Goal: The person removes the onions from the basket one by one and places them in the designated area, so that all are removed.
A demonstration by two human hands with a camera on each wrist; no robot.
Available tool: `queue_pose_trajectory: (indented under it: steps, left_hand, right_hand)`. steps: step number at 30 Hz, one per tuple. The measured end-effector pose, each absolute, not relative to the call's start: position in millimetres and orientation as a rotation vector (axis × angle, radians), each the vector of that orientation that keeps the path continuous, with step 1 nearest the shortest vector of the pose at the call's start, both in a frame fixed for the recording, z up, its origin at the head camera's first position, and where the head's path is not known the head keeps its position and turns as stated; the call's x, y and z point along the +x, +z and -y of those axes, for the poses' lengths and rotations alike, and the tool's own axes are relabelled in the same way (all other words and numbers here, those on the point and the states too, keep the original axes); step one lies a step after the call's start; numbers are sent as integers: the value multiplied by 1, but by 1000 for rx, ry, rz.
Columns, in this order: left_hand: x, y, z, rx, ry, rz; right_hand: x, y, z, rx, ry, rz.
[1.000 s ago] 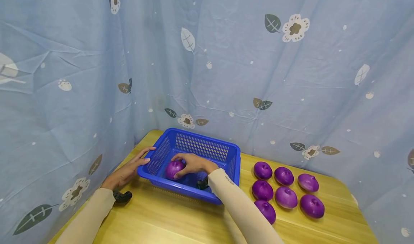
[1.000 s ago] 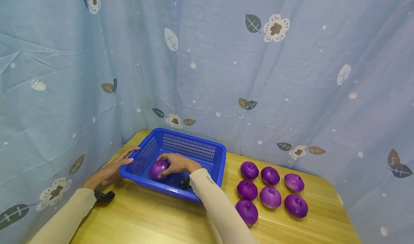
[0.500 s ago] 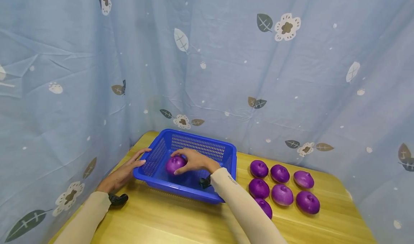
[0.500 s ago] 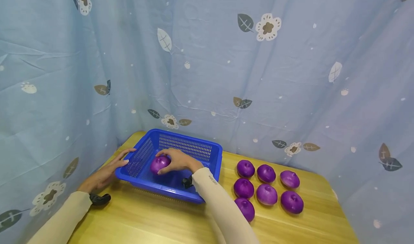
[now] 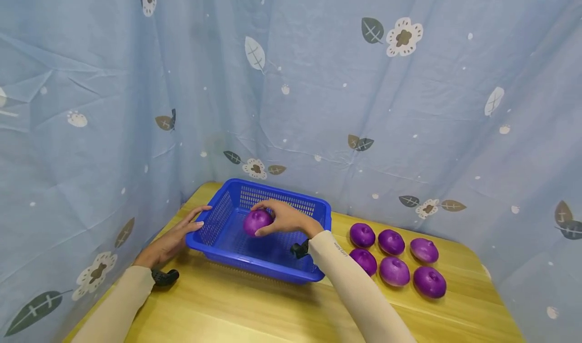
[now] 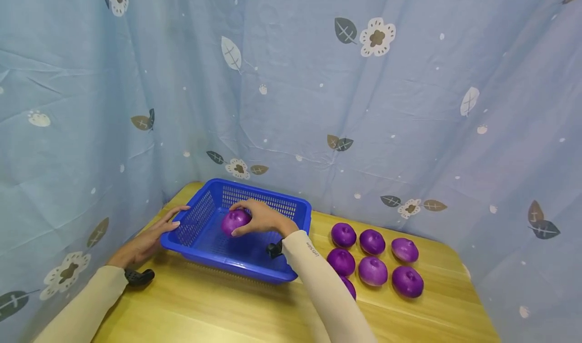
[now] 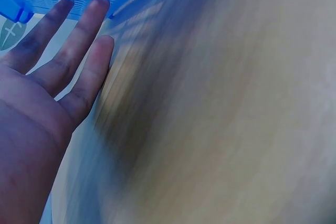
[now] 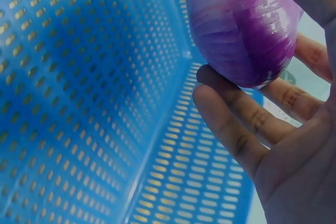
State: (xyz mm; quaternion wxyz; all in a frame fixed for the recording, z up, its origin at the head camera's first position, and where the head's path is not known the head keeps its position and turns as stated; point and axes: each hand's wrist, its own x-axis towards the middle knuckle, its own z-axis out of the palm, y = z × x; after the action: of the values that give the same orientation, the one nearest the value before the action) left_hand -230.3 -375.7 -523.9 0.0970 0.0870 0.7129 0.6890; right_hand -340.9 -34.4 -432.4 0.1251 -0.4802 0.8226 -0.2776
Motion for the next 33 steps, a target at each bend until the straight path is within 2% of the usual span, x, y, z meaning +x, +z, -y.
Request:
queue_pose_trajectory:
  steps: [21, 33]
  left_hand:
    - [-231, -520, 376, 299, 2043, -2120]
    - [-229, -521, 374, 239, 2030, -2117]
  right_hand:
    - [-339, -406, -13, -1313, -880, -2433]
    - [-336, -400, -59, -1229, -870, -2527]
